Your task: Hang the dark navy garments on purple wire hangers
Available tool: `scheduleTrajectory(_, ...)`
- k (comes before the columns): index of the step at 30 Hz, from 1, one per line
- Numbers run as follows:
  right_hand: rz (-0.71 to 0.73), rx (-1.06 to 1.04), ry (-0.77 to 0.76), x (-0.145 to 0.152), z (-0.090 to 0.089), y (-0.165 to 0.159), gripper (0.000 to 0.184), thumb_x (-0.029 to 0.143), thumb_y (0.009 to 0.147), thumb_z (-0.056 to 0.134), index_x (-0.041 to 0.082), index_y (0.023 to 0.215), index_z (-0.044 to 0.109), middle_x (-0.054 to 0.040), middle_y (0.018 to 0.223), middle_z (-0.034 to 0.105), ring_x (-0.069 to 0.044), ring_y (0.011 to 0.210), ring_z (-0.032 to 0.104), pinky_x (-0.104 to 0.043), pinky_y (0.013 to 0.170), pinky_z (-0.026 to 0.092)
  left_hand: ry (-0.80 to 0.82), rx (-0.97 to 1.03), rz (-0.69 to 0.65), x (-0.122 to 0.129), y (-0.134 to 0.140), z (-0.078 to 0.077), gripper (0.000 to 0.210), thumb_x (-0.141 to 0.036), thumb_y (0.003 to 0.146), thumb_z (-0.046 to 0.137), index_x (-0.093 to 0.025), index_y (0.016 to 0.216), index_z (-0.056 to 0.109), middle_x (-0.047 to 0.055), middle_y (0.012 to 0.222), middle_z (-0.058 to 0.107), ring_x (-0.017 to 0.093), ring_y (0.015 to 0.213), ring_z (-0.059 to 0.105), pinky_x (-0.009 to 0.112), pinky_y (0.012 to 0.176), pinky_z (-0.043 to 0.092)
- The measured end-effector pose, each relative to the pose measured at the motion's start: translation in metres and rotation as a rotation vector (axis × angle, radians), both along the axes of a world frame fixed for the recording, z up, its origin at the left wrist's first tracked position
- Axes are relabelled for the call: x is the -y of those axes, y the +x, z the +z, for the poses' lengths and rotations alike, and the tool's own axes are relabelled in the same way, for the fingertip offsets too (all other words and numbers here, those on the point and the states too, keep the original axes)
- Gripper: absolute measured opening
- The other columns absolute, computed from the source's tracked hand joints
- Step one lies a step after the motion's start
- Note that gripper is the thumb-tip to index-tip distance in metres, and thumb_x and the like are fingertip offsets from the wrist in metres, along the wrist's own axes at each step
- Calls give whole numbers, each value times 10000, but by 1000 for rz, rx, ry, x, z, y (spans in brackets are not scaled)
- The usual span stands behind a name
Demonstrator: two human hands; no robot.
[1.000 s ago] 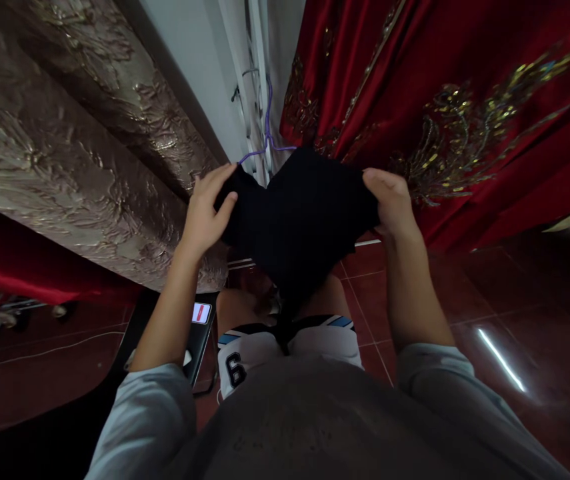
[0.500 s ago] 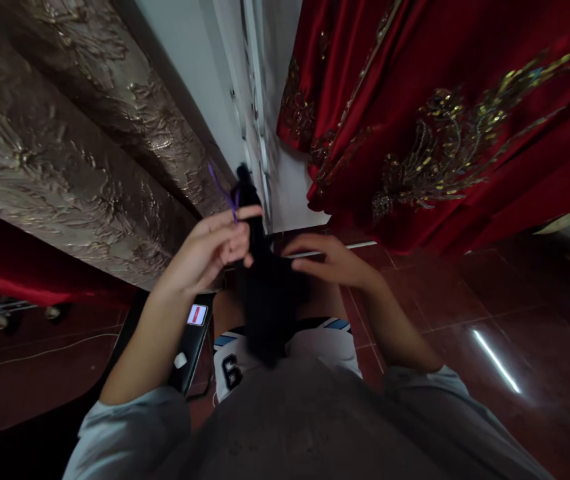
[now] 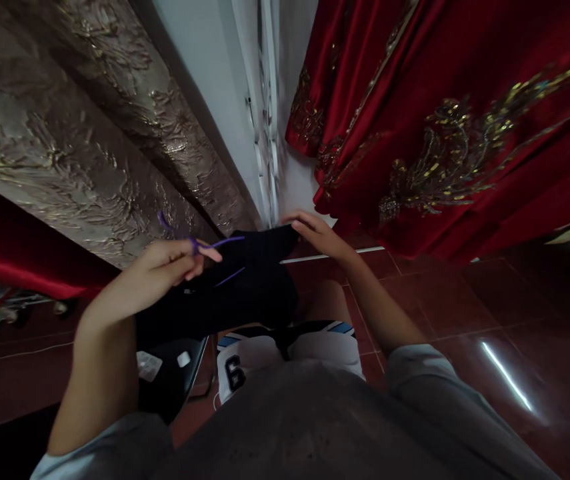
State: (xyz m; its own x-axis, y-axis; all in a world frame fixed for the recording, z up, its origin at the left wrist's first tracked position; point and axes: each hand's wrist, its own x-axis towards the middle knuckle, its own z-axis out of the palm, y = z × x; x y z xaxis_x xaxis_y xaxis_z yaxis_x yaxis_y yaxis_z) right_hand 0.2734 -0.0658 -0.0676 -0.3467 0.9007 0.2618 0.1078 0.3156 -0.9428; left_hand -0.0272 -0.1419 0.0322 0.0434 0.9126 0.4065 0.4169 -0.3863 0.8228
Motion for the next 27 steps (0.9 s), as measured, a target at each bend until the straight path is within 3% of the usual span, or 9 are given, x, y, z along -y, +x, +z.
scheduleTrajectory(3, 21, -147, -143, -9, 12, -6, 436, 540, 893, 668, 182, 666, 563, 70, 532, 440, -38, 442, 385, -180, 398, 268, 70, -82, 63, -20, -15, -3, 328, -415, 976, 637, -177, 1202, 649, 45, 887, 704, 177, 893, 676, 339, 824, 595)
scheduleTrajectory(6, -177, -409, -164, -36, 35, -7, 445, 611, 849, 699, 210, 744, 537, 86, 566, 417, -34, 417, 314, -189, 345, 182, 331, -183, 233, -33, -28, -7, 354, -379, 963, 655, -160, 1241, 641, 81, 1140, 690, 195, 1057, 660, 362, 937, 567)
scheduleTrajectory(8, -311, -471, -104, -55, 54, 0, 425, 628, 913, 618, 226, 807, 526, 75, 607, 448, -44, 432, 345, -186, 351, 207, 546, -237, 352, -33, -25, -14, 328, -349, 1001, 575, -156, 1260, 632, 76, 1125, 680, 191, 1038, 661, 370, 956, 552)
scheduleTrajectory(10, -447, -502, -39, -67, 69, 12, 406, 604, 969, 554, 233, 813, 503, 63, 608, 447, -55, 445, 380, -187, 379, 235, 605, -353, 273, -30, -11, -27, 310, -306, 1033, 482, -179, 1262, 648, 60, 1032, 704, 181, 934, 682, 361, 924, 559)
scheduleTrajectory(13, -609, -543, 48, -62, 77, 36, 400, 577, 998, 515, 236, 794, 462, 62, 597, 411, -61, 436, 358, -207, 406, 229, 380, -618, -18, -26, 17, -53, 428, -280, 1035, 463, -256, 1453, 551, 49, 1056, 742, 173, 848, 706, 319, 834, 580)
scheduleTrajectory(15, -693, -583, 72, -50, 74, 49, 403, 571, 995, 510, 236, 783, 438, 67, 601, 394, -56, 418, 310, -221, 406, 209, 177, -719, -84, -28, 35, -72, 521, -304, 1042, 455, -284, 1562, 417, 61, 1100, 733, 182, 834, 717, 314, 780, 590)
scheduleTrajectory(19, -835, -619, 49, -34, 53, 63, 437, 621, 964, 494, 236, 770, 419, 69, 616, 379, -54, 392, 250, -235, 394, 162, 40, -653, -58, -33, 60, -102, 447, -366, 1044, 468, -205, 1455, 536, 140, 1195, 673, 266, 1021, 717, 408, 893, 593)
scheduleTrajectory(23, -832, -452, 55, -35, 23, 68, 487, 703, 960, 411, 236, 907, 538, -10, 759, 538, -102, 519, 478, -237, 461, 329, 136, -268, -43, -24, 79, -121, 367, -332, 1026, 533, -177, 1350, 608, 151, 1242, 663, 267, 1156, 664, 435, 1019, 539)
scheduleTrajectory(27, -980, -416, 86, -10, -5, 47, 423, 618, 933, 507, 264, 1163, 543, -83, 1095, 606, -150, 703, 593, -307, 584, 477, 174, 208, 111, -6, 98, -135, 186, -291, 957, 669, -205, 1101, 750, 77, 1021, 725, 202, 985, 688, 364, 916, 558)
